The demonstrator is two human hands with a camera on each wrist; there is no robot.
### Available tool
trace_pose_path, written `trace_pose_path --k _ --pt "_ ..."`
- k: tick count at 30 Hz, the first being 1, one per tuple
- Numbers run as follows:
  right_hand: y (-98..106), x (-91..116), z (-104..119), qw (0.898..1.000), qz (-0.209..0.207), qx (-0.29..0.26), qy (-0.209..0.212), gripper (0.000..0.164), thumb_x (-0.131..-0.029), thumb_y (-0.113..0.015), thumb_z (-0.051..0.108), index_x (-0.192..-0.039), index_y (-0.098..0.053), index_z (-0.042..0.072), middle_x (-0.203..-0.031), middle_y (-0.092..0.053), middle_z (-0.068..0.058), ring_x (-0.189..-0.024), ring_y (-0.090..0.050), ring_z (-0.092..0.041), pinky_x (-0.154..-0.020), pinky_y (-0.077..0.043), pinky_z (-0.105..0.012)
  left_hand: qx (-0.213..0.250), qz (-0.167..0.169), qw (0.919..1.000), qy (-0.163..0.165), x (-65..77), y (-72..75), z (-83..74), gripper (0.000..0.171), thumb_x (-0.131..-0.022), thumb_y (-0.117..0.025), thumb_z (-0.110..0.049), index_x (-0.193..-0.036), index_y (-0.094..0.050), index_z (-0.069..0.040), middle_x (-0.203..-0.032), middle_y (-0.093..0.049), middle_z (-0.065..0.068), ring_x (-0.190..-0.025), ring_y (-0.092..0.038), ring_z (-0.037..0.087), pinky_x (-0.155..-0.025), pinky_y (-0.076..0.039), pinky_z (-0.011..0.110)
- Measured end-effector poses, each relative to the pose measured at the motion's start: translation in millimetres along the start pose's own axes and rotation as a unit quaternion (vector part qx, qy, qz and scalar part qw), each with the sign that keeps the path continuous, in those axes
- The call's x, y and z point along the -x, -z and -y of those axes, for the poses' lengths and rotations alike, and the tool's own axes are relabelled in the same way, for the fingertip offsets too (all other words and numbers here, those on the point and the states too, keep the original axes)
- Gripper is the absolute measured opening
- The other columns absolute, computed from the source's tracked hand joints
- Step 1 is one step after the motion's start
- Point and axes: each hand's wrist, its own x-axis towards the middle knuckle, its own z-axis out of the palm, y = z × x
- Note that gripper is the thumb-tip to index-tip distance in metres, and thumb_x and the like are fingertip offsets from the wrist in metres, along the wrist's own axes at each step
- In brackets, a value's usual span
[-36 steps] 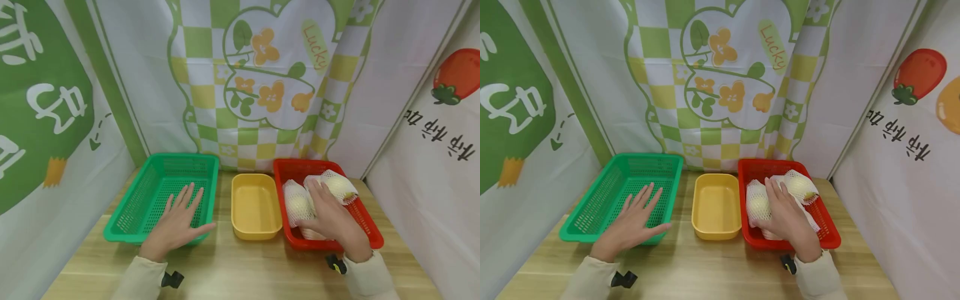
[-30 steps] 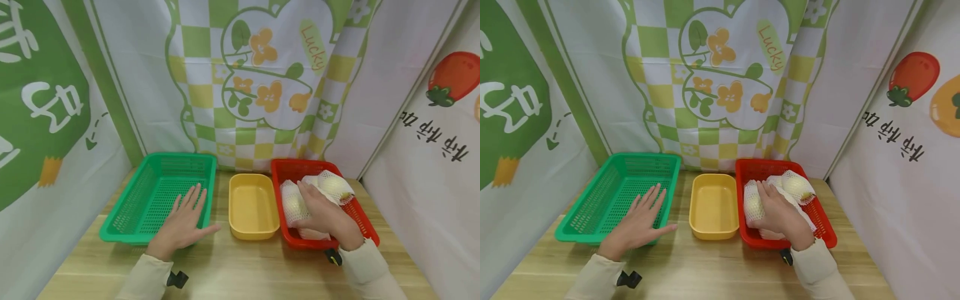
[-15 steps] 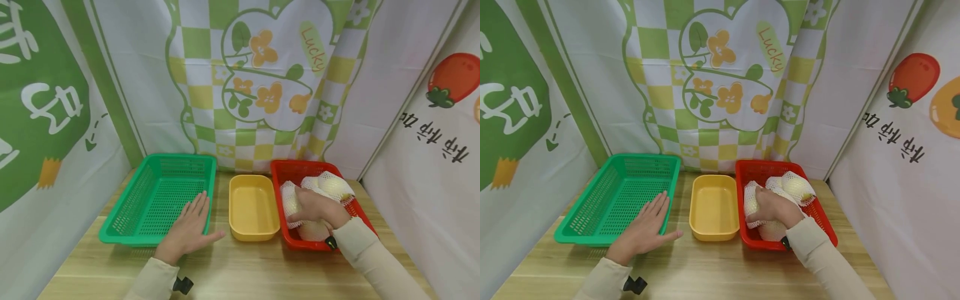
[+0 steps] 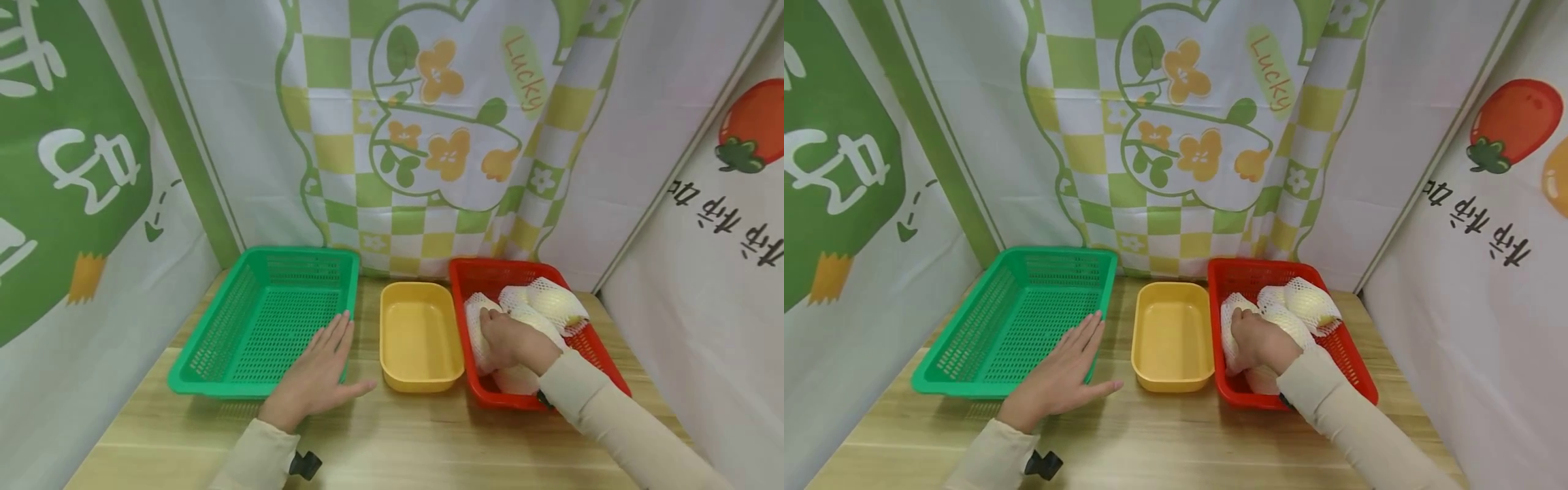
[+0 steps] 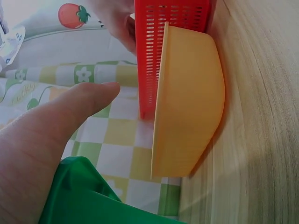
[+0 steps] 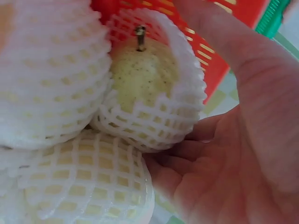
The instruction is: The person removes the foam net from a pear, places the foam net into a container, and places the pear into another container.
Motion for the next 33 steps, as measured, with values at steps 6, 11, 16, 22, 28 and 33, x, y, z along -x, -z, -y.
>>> trace_pose_path --k 6,11,16,22,28,33 --pt "-5.8 -3.7 5.0 0.997 -0.028 0.062 0.023 0.092 -0.076 -0.087 0.027 -0.140 -0.042 -0.020 -0.124 -0.056 -0.031 -0.115 -0.059 -0.042 -0.107 -0.055 -0.054 -0.013 -0.004 0.9999 -0.005 0.4 0.1 0.0 0.110 -0.097 -0.056 -0.072 -0.165 -0.018 0.005 -0.177 -0.007 0.021 -0.165 -0.011 0.037 -0.133 -0.021 0.056" --pt "-10.9 -5.8 9.9 0.990 -0.063 0.119 0.029 0.069 -0.074 -0.087 0.026 -0.120 -0.051 -0.010 -0.104 -0.055 -0.023 -0.100 -0.056 -0.037 -0.096 -0.059 -0.049 -0.012 -0.005 0.9999 -0.005 0.5 0.4 -0.4 0.110 -0.097 -0.058 -0.070 -0.165 -0.018 0.006 -0.177 -0.007 0.022 -0.165 -0.011 0.038 -0.133 -0.022 0.056" --pt "-17.0 -6.4 10.9 0.984 -0.102 0.145 0.020 0.052 -0.079 -0.082 0.021 -0.112 -0.053 -0.007 -0.101 -0.056 -0.024 -0.096 -0.057 -0.036 -0.086 -0.065 -0.047 -0.010 -0.002 0.9999 -0.005 0.2 0.0 -0.5 0.109 -0.097 -0.061 -0.066 -0.165 -0.017 0.007 -0.177 -0.007 0.023 -0.165 -0.011 0.039 -0.133 -0.021 0.057" --pt "-19.8 -10.0 8.7 0.983 -0.111 0.144 0.014 0.044 -0.083 -0.080 0.020 -0.111 -0.058 -0.006 -0.098 -0.062 -0.024 -0.085 -0.060 -0.033 -0.076 -0.066 -0.049 -0.010 0.003 0.9999 -0.004 -0.1 -0.9 -1.0 0.109 -0.097 -0.058 -0.069 -0.165 -0.017 0.006 -0.177 -0.007 0.022 -0.165 -0.011 0.038 -0.133 -0.021 0.056" --pt "-15.8 -9.4 7.1 0.984 -0.094 0.149 0.021 0.058 -0.070 -0.090 0.024 -0.111 -0.060 -0.003 -0.096 -0.063 -0.020 -0.079 -0.060 -0.030 -0.072 -0.066 -0.048 -0.014 -0.003 0.9999 -0.008 0.5 -0.6 -1.6 0.108 -0.097 -0.057 -0.070 -0.164 -0.020 0.007 -0.176 -0.010 0.023 -0.165 -0.013 0.040 -0.133 -0.022 0.057" --pt "-9.7 -3.7 9.5 0.983 -0.095 0.153 0.033 0.058 -0.070 -0.092 0.026 -0.109 -0.059 -0.001 -0.093 -0.063 -0.016 -0.075 -0.062 -0.029 -0.071 -0.065 -0.047 -0.014 -0.004 0.9999 -0.006 0.4 1.1 -1.0 0.107 -0.098 -0.055 -0.070 -0.165 -0.020 0.006 -0.177 -0.010 0.022 -0.165 -0.013 0.039 -0.133 -0.021 0.057"
